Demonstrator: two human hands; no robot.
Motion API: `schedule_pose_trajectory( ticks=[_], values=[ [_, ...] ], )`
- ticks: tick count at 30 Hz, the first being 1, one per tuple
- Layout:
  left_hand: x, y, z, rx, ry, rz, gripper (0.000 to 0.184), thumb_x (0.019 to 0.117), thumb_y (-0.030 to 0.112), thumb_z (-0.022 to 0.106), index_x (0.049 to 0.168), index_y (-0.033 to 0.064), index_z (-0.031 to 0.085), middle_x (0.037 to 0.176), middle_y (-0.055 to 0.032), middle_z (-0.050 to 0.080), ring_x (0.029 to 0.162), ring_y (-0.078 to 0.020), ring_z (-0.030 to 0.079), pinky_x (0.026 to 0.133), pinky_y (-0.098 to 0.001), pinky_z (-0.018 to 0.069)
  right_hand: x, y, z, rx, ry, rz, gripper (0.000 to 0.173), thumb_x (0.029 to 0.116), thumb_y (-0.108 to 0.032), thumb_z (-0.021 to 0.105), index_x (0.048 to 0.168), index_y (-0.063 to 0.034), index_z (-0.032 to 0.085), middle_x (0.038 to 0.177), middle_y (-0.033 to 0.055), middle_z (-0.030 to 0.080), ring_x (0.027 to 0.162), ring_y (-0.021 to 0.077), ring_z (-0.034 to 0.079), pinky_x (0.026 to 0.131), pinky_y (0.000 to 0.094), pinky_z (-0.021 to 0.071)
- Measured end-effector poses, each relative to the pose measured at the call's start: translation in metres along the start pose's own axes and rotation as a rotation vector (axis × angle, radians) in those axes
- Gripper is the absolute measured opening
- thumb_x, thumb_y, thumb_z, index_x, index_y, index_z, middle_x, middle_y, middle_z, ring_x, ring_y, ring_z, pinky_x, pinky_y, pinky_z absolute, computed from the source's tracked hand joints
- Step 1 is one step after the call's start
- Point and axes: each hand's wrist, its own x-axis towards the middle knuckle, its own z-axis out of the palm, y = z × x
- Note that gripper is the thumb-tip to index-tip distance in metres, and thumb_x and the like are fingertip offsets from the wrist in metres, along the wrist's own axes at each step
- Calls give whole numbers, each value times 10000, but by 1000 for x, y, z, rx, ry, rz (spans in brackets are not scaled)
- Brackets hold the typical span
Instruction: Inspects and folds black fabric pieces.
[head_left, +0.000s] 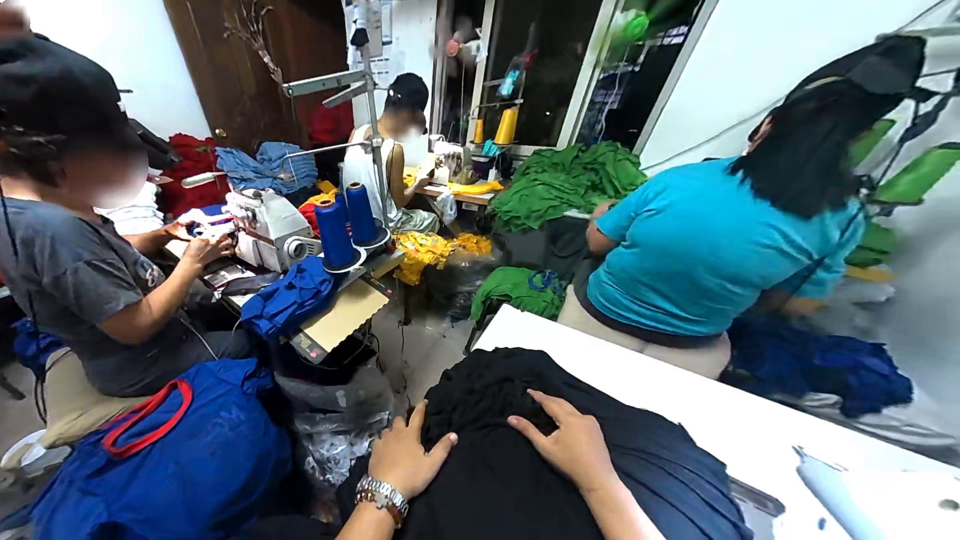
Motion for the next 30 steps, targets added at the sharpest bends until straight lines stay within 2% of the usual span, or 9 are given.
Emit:
schedule_pose_trajectory(
  ticks=[5, 7, 9, 10, 12, 15, 18, 25, 30],
  values=[
    [-23, -14, 3, 29, 64, 51, 972, 840, 914, 322, 1642, 374, 217, 1460, -211, 539, 1244, -417, 591, 1030, -628, 460, -31, -18, -7, -2, 9, 35, 842, 828, -777, 609, 1344, -116, 685, 1267, 107, 718, 1150, 314, 689, 986, 659, 478],
    [-36, -21, 10, 14, 218, 101, 1012, 848, 904, 333, 1658, 317, 186, 1492, -201, 513, 1274, -394, 571, 1052, -615, 445, -40, -22, -9, 15, 18, 32, 828, 822, -734, 651, 1359, -104, 672, 1266, 116, 716, 1145, 324, 690, 975, 672, 475],
    [-51, -25, 20, 2, 463, 187, 949, 874, 864, 370, 1608, 263, 365, 1584, -151, 438, 1399, -364, 480, 1118, -631, 366, -44, -23, -14, 60, 30, 20, 751, 837, -616, 713, 1369, -88, 659, 1280, 134, 708, 1154, 345, 685, 971, 687, 469],
    [-58, -27, 23, 4, 568, 229, 845, 894, 819, 420, 1517, 256, 510, 1539, -123, 495, 1386, -345, 492, 1109, -635, 370, -45, -22, -16, 95, 27, 19, 677, 856, -530, 733, 1361, -84, 659, 1280, 140, 705, 1155, 351, 683, 975, 682, 473],
    [-73, -30, 27, 27, 672, 284, 554, 931, 673, 532, 1235, 245, 710, 1252, -53, 678, 1186, -286, 617, 1010, -614, 435, -41, -17, -23, 176, -1, 47, 488, 886, -332, 725, 1310, -95, 677, 1235, 138, 713, 1130, 323, 687, 974, 615, 514],
    [-92, -34, 26, -3, 509, 258, 385, 992, 497, 558, 1180, 207, 727, 1058, 7, 744, 1023, -204, 700, 956, -554, 491, -32, -12, -37, 213, 26, 49, 250, 908, -117, 656, 1136, -81, 754, 1082, 119, 755, 1025, 275, 723, 906, 541, 574],
    [-96, -37, 19, -151, 349, 210, 344, 1003, 379, 603, 1203, 118, 703, 1018, -43, 739, 1006, -231, 699, 972, -509, 517, -23, -17, -56, 139, 93, 36, 191, 923, -44, 614, 1034, -57, 769, 997, 149, 748, 941, 338, 719, 835, 621, 554],
    [-101, -31, 5, -353, 251, 77, 273, 983, 296, 650, 1162, 105, 726, 981, -49, 716, 891, -156, 685, 874, -363, 564, -8, -41, -87, -387, 17, 30, 208, 908, 14, 671, 1104, 0, 739, 1128, 248, 679, 865, 460, 684, 775, 677, 510],
    [-103, -31, -3, -502, 216, 42, 218, 948, 294, 702, 1051, 103, 727, 866, -2, 684, 792, -105, 648, 788, -316, 548, -17, -59, -68, -291, -28, -232, 252, 898, 11, 696, 1144, -16, 745, 1198, 213, 689, 912, 423, 706, 773, 628, 555]
  ],
)
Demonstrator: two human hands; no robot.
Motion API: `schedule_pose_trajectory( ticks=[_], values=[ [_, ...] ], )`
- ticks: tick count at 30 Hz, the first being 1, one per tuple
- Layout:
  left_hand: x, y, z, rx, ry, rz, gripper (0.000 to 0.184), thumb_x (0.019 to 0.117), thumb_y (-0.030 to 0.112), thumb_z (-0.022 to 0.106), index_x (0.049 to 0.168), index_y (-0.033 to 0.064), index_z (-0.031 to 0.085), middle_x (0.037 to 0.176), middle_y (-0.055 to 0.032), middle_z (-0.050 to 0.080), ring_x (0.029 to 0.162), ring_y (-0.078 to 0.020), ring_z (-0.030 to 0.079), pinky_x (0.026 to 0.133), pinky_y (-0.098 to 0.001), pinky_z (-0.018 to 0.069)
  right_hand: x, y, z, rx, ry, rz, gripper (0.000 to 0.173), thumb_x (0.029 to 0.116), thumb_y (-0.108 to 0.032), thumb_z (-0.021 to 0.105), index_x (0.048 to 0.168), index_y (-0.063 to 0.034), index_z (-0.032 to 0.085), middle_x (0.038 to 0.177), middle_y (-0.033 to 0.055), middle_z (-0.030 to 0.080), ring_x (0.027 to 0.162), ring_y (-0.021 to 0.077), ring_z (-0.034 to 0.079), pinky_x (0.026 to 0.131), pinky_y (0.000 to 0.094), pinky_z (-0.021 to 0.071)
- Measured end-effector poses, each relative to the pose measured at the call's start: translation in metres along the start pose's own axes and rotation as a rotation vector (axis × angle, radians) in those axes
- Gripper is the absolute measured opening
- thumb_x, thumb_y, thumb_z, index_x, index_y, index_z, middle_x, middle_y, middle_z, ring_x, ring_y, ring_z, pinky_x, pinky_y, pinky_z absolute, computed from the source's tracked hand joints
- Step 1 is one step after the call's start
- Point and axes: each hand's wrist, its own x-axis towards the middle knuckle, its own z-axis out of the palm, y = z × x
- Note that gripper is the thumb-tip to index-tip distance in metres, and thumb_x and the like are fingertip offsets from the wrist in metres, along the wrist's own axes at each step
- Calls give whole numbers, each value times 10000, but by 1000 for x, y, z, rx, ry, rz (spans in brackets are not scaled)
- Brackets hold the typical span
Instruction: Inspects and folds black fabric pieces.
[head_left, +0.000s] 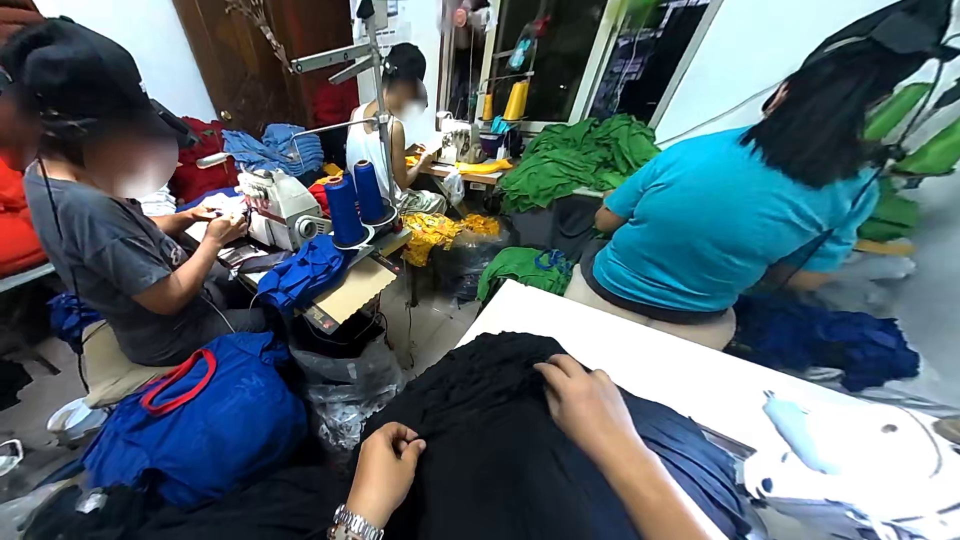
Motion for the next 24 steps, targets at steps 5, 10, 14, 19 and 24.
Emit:
schedule_pose_trajectory(
  ticks=[5, 10, 14, 19, 24],
  values=[
    [-3, 2, -1, -96, 29, 21, 203, 918, 275, 738, 1028, 106, 718, 924, -8, 706, 853, -95, 672, 814, -305, 563, 8, -13, 17, 238, 12, 49, 278, 995, -18, 599, 1264, 17, 665, 1286, 219, 659, 1150, 403, 668, 952, 587, 552],
    [-6, 6, -1, -174, 56, -35, 244, 968, 341, 691, 977, 103, 747, 871, -1, 704, 806, -87, 661, 769, -302, 550, 19, -5, 18, 270, -154, 142, 220, 1001, -19, 593, 1182, 19, 713, 1172, 221, 688, 1100, 384, 676, 966, 559, 542],
    [-9, 4, -10, -73, -13, -39, 260, 982, 339, 666, 995, 93, 748, 905, -21, 712, 846, -103, 673, 817, -332, 555, 11, 0, 0, 310, -125, 120, 137, 972, -6, 636, 1061, 12, 738, 1072, 194, 708, 1019, 357, 694, 923, 560, 559],
    [-14, 1, -18, -142, -25, 70, 157, 936, 271, 723, 992, 125, 738, 870, 25, 696, 783, -66, 650, 742, -261, 548, -14, 14, -20, 347, 41, 54, 107, 928, 19, 652, 969, -23, 742, 958, 140, 719, 903, 311, 708, 799, 557, 580],
    [-31, 15, -20, -337, -45, 346, 94, 928, 183, 742, 988, 115, 767, 965, 13, 741, 909, -90, 697, 831, -269, 587, -54, 26, -29, 351, 145, 53, 193, 931, -61, 606, 1029, -58, 772, 968, 118, 727, 893, 274, 714, 786, 501, 599]
  ],
)
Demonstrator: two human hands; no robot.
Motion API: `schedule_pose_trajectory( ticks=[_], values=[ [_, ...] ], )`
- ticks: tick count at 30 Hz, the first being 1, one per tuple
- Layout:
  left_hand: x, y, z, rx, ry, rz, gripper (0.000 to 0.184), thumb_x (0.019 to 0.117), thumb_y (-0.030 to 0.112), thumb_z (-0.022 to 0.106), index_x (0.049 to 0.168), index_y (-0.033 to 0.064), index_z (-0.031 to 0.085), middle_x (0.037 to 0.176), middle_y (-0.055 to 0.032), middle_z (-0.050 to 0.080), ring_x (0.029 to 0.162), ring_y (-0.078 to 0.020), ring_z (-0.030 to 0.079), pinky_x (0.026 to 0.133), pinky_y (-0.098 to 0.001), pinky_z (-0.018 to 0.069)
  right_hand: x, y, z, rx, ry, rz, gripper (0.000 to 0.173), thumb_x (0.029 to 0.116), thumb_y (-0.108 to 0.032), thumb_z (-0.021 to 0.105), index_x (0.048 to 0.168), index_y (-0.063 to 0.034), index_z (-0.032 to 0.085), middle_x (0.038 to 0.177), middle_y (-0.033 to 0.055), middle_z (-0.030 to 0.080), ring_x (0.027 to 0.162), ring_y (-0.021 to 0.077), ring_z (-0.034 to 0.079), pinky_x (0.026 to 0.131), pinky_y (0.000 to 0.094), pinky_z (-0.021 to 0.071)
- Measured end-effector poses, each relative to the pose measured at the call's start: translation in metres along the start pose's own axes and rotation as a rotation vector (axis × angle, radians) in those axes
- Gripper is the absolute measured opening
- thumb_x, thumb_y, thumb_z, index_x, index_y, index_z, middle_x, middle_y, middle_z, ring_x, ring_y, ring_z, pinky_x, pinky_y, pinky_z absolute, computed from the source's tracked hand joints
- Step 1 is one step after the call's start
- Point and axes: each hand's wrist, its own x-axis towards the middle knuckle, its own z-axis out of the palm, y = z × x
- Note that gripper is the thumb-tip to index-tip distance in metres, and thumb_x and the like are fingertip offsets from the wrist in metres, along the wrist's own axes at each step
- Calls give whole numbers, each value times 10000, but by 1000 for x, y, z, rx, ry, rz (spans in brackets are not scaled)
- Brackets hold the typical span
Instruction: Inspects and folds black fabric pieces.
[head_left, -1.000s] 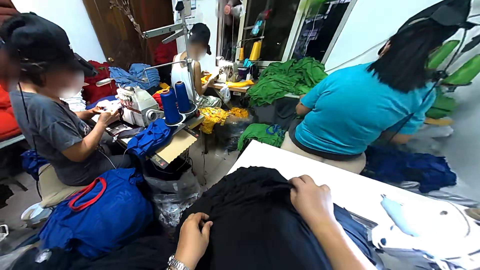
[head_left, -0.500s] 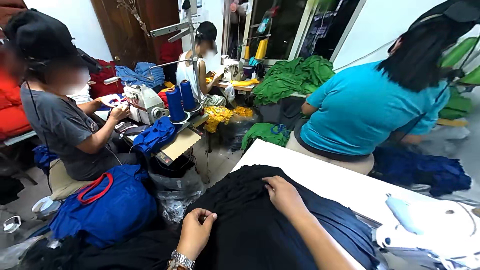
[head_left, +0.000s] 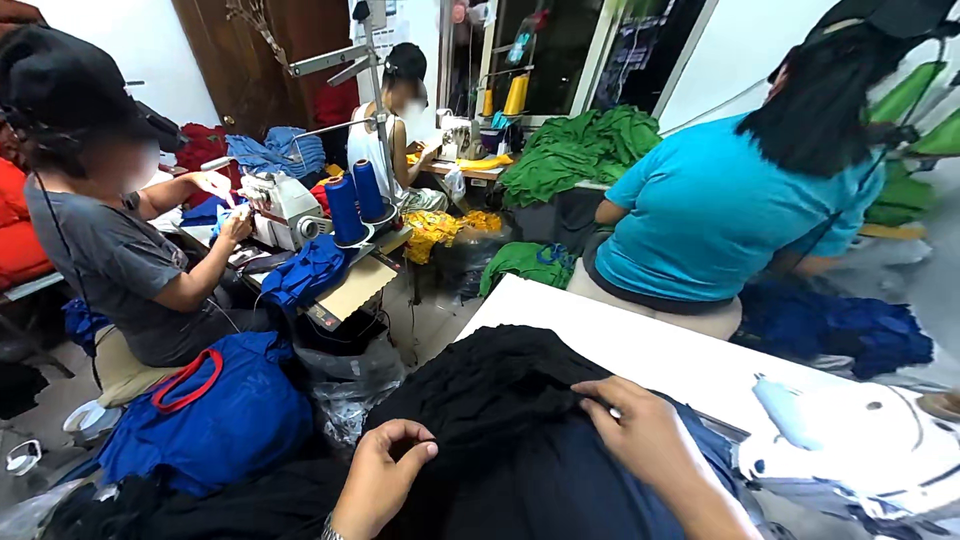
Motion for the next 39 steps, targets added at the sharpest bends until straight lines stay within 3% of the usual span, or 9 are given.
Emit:
schedule_pose_trajectory(
  ticks=[3, 6, 8, 10, 16, 26, 30, 35, 39],
  values=[
    [-10, 24, 0, -70, -125, 312, 97, 962, 142, 707, 1017, 79, 757, 1034, -21, 751, 1018, -131, 698, 931, -318, 580, -18, 0, -18, 128, 119, 24, 235, 931, -184, 570, 1007, -109, 779, 932, 30, 733, 816, 123, 685, 731, 332, 588],
    [-15, 57, 8, -273, -410, 534, 129, 993, 136, 665, 994, 25, 731, 970, -64, 742, 990, -145, 676, 930, -333, 538, -27, -3, -39, 654, 200, -19, 156, 959, -175, 634, 1037, -189, 769, 971, -62, 752, 834, 10, 683, 753, 181, 571],
    [-11, 68, 24, -344, -532, 611, 145, 1005, 109, 633, 987, -7, 719, 957, -97, 738, 976, -165, 675, 933, -345, 524, -25, -5, -40, 937, 115, -134, 161, 996, -196, 621, 1061, -222, 766, 1010, -51, 756, 922, 50, 702, 832, 213, 582],
    [-1, 67, 45, -291, -503, 648, 147, 1010, 76, 609, 1004, -18, 721, 975, -102, 736, 976, -163, 674, 940, -338, 527, -22, -8, -33, 1020, -24, -207, 179, 1020, -210, 593, 1062, -212, 767, 1015, -36, 755, 965, 73, 703, 883, 243, 580],
    [22, 43, 95, -211, -242, 509, 134, 999, 34, 605, 1048, -14, 720, 1072, -96, 730, 1062, -147, 687, 976, -324, 564, -23, -14, -8, 1029, -138, -169, 157, 982, -105, 617, 998, -136, 770, 965, 6, 759, 921, 88, 709, 856, 260, 589],
    [28, 31, 109, -215, -129, 479, 105, 957, 38, 676, 1032, 9, 744, 1047, -77, 744, 1034, -152, 702, 954, -317, 581, -25, -16, 7, 1048, -230, -60, 124, 924, -30, 645, 989, -70, 743, 925, -12, 734, 851, 41, 676, 785, 212, 571],
    [30, 29, 107, -188, -167, 490, 177, 955, 31, 682, 1111, 14, 763, 1095, -85, 753, 1061, -163, 706, 984, -325, 578, -26, -17, 10, 1113, -275, 33, 174, 905, 4, 665, 1048, -89, 700, 920, -17, 728, 839, 54, 685, 778, 226, 586],
    [32, 31, 107, -124, -145, 458, 138, 940, 50, 707, 1048, 43, 792, 1041, -61, 765, 1016, -124, 717, 942, -284, 591, -24, -20, 15, 1107, -282, 118, 216, 899, 7, 670, 1077, -115, 655, 907, -12, 735, 856, 71, 697, 795, 238, 578],
    [32, 26, 111, -51, -32, 358, 115, 958, 89, 663, 1011, 60, 762, 1005, -25, 751, 998, -98, 698, 934, -280, 574, -21, -28, 13, 899, -141, 230, 195, 898, -114, 726, 1090, -128, 694, 1015, 6, 734, 808, 104, 690, 730, 270, 594]
  ],
)
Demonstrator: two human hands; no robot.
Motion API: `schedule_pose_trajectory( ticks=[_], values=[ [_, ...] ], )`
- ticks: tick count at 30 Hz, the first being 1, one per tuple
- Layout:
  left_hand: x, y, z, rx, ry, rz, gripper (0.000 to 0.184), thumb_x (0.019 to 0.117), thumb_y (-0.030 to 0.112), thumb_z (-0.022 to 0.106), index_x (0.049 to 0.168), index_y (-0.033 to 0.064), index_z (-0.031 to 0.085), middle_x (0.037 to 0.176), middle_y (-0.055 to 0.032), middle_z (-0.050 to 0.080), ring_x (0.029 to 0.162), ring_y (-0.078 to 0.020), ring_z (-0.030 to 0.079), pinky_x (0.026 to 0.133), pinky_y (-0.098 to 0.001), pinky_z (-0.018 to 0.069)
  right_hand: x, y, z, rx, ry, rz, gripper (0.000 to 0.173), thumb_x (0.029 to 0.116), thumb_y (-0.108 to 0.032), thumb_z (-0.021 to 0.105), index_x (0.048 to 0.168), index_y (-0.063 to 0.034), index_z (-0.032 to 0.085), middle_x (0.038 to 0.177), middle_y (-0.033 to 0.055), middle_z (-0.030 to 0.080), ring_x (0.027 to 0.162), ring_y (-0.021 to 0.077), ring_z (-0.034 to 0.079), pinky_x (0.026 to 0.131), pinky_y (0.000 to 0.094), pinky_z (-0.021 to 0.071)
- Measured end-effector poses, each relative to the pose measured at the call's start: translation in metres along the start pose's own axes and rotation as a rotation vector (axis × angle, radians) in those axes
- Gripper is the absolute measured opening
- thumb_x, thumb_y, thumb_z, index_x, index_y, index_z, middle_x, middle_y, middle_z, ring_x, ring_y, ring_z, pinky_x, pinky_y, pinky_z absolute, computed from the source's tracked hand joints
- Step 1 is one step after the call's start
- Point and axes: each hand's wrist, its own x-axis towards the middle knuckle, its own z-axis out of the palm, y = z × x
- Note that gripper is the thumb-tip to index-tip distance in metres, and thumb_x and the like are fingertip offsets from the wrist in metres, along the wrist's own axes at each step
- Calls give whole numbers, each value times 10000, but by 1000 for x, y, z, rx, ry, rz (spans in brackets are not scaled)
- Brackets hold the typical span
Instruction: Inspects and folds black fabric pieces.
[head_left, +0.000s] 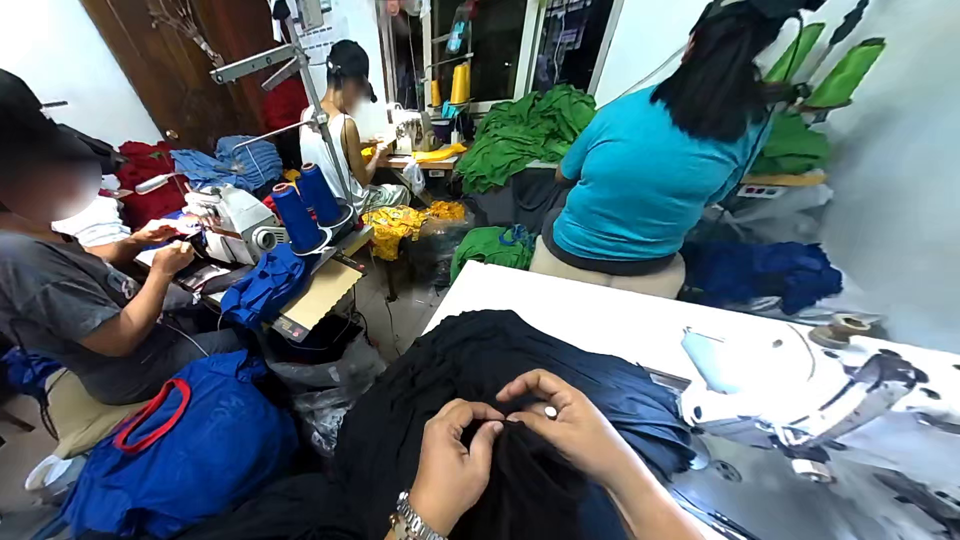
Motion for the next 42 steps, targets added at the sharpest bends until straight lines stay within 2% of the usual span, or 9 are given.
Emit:
schedule_pose_trajectory(
  ticks=[5, 10, 16, 19, 25, 33, 38, 40, 42],
  values=[
    [-1, -7, -6, -54, 121, -189, 137, 990, 117, 612, 1037, 49, 722, 1018, -47, 715, 972, -101, 683, 882, -268, 577, -32, -36, -24, -255, 168, -265, 155, 950, -308, 704, 989, -166, 752, 948, -58, 721, 812, 37, 669, 701, 213, 582],
    [-4, -5, -9, -71, 137, -126, 146, 993, 91, 589, 1061, 23, 699, 1083, -72, 695, 1054, -132, 662, 935, -296, 563, -67, -40, 2, -464, 30, -389, 172, 969, -182, 718, 1095, -78, 771, 1164, 87, 720, 1116, 115, 671, 963, 257, 569],
    [-9, -6, -8, -112, 180, 36, 137, 993, 58, 575, 1055, 7, 686, 1133, -97, 706, 1122, -193, 669, 991, -352, 567, -56, -16, 25, -715, 219, -420, 161, 983, -213, 635, 1000, -129, 771, 975, 59, 687, 854, 96, 663, 720, 221, 570],
    [-10, -7, -9, -119, 212, 53, 133, 988, 48, 574, 1054, -3, 678, 1131, -109, 706, 1095, -202, 681, 958, -350, 588, -57, -28, 27, -582, 151, -387, 144, 977, -161, 606, 973, -90, 732, 1023, 44, 727, 947, 64, 686, 812, 191, 579],
    [-12, -4, -4, -97, 248, 70, 154, 1001, 53, 542, 1066, -13, 664, 1113, -101, 706, 1070, -171, 682, 950, -332, 582, -73, -74, 1, -471, -128, -104, 183, 1011, -192, 626, 1060, -32, 700, 928, 92, 704, 777, 102, 657, 707, 255, 567],
    [-13, 13, 6, -577, 99, 17, 195, 1086, 132, 455, 1095, -15, 583, 1209, -211, 698, 1214, -328, 656, 1078, -467, 514, -80, -54, -23, -569, 170, -196, 204, 981, -261, 674, 989, -72, 750, 923, 47, 699, 864, 62, 645, 774, 209, 549],
    [-12, 34, 2, -867, 122, -309, 242, 1087, 74, 334, 1067, 1, 564, 1005, -159, 735, 997, -230, 731, 943, -375, 583, -79, -45, 0, -555, 322, -174, 205, 946, -206, 689, 1074, -50, 727, 961, 53, 728, 794, 51, 654, 722, 206, 564],
    [-15, 22, 4, -964, 63, -289, 243, 1090, 98, 372, 1070, 26, 604, 946, -106, 708, 954, -201, 705, 946, -376, 567, -77, -38, 6, -655, 310, -191, 286, 965, -218, 659, 1184, -49, 729, 1005, 77, 737, 829, 106, 691, 752, 261, 598],
    [-14, 16, 4, -959, -13, -231, 233, 1095, 141, 397, 1062, 53, 611, 864, -40, 649, 869, -148, 650, 898, -344, 533, -77, -34, 10, -774, 280, -222, 249, 976, -240, 621, 1110, -79, 755, 919, 76, 705, 787, 158, 683, 690, 306, 590]
  ],
)
